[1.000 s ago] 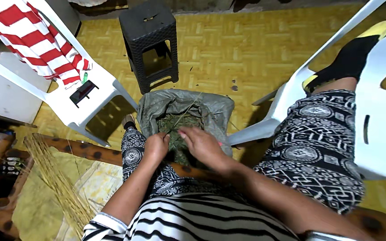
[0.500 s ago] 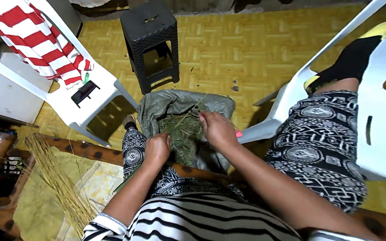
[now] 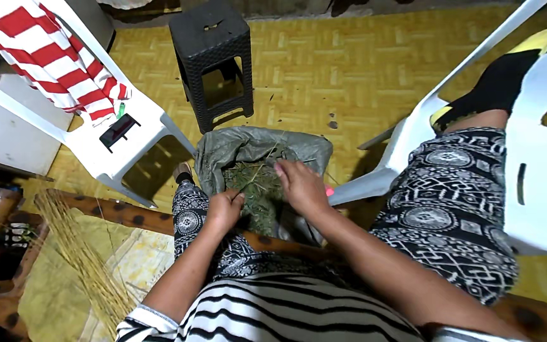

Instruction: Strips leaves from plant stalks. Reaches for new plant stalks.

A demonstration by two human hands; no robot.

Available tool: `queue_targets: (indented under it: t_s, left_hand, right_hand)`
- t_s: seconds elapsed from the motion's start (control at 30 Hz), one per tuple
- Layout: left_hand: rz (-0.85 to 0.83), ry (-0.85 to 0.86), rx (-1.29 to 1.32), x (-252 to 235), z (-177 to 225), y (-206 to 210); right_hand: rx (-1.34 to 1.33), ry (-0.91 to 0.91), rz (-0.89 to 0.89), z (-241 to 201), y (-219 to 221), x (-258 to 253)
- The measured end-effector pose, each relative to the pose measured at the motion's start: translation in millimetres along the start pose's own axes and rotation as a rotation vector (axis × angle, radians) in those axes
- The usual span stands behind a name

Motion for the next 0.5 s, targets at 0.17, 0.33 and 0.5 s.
queue_targets:
  t_s: [0.17,0.33,0.5]
  left_hand:
    - [0.017,-0.009,-0.016,1.7,-1.1,0.5]
    - [-0.016,0.017,-0.030,-0.3,1.6,6.8]
    - [-0.029,0.005,0.009,0.7,-5.2,6.4]
  right_hand:
    - [-0.441,0.199,-0.097,8.2,1.2,-0.2]
    - [-1.223,0.557,-0.326,-0.5,46.3,12.3]
    - [-1.297,0.672,-0.364,4.4,48.9,12.0]
Point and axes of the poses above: each hand's wrist, its own x-axis away from the middle knuckle, its own y-axis out of the palm, z = x × y, the point moved 8 cm from there along -x, towards the middle knuckle, and after that the axes turned 1 degree about -y, right-handed, at the moved point
